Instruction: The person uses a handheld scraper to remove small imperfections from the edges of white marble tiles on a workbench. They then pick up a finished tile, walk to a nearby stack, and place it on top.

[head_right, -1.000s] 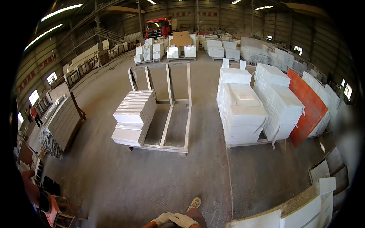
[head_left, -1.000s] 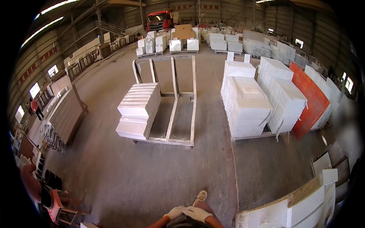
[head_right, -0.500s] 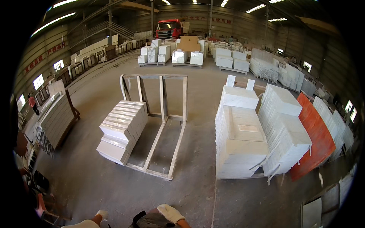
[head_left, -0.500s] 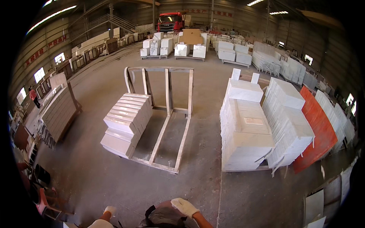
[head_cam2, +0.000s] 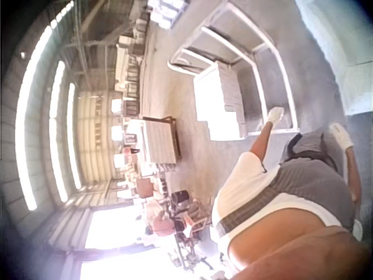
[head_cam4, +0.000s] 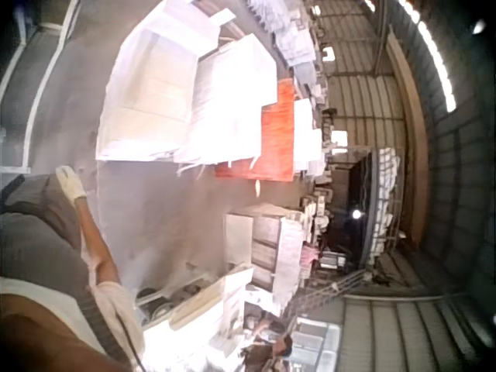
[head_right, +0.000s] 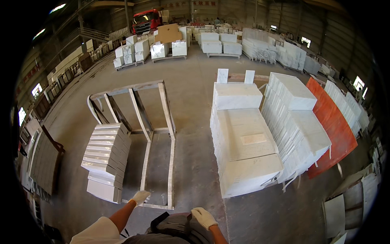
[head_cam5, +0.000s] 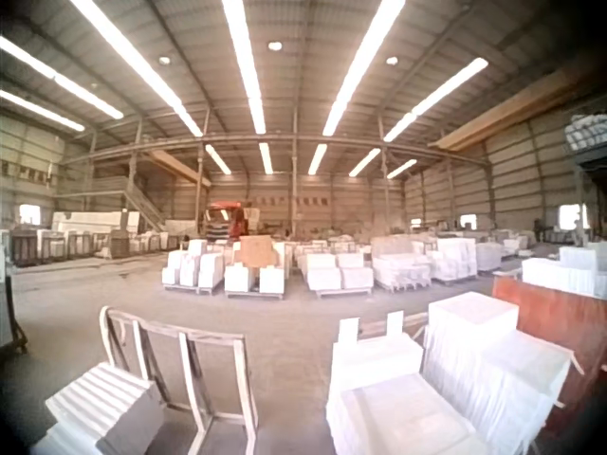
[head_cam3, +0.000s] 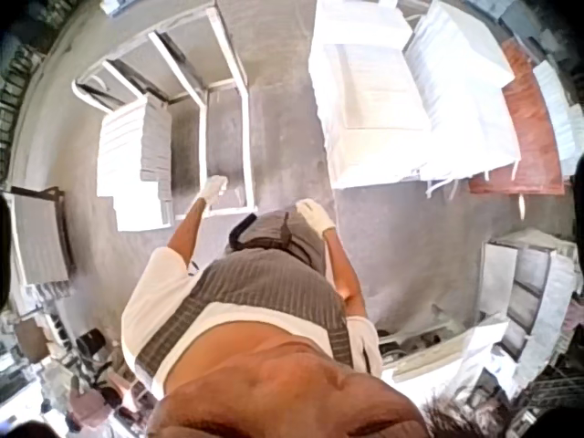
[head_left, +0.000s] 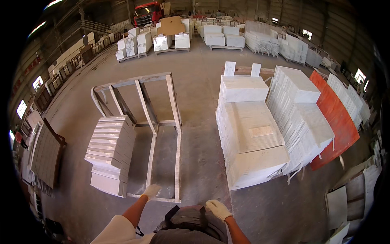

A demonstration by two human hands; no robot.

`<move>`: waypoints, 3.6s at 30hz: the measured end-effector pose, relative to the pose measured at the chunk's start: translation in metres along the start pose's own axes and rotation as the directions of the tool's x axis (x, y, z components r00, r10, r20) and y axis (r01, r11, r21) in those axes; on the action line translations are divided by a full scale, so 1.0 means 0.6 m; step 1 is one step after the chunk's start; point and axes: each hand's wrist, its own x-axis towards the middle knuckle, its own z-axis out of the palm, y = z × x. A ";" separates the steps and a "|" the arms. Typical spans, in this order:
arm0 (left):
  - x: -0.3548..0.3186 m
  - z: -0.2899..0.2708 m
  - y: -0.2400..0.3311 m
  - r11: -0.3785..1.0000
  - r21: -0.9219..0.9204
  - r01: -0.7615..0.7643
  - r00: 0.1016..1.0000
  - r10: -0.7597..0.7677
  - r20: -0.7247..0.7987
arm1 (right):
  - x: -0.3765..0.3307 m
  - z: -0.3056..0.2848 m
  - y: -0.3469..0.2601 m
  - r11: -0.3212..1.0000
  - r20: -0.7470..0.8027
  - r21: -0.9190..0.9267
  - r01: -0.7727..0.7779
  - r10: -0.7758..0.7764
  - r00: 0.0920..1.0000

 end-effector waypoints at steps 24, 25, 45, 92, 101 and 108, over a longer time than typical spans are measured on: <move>0.922 -0.304 0.313 0.502 -0.772 0.391 0.893 -0.408 0.188 | 0.734 -0.662 0.138 0.997 -0.420 0.074 0.014 0.019 0.907; 0.935 -0.306 0.308 0.513 -0.764 0.391 0.884 -0.439 0.158 | 0.771 -0.682 0.081 0.999 -0.431 -0.030 0.034 -0.043 0.901; 1.502 -0.310 0.367 0.230 -0.860 0.455 0.681 -0.712 0.170 | 0.885 -1.006 -0.092 0.761 -0.601 0.626 -0.169 0.609 0.518; 1.484 -0.287 0.368 0.036 -0.943 0.332 0.703 -0.675 0.222 | 1.180 -1.300 -0.037 0.917 -0.858 0.388 0.094 0.322 0.400; 1.483 -0.301 0.371 0.058 -0.949 0.311 0.742 -0.639 0.204 | 1.174 -1.274 -0.087 0.918 -0.853 0.387 0.085 0.321 0.411; 1.455 -0.285 0.319 0.396 -0.899 0.185 0.955 -0.287 0.070 | 1.188 -1.297 -0.060 0.935 -0.877 0.326 0.140 0.243 0.414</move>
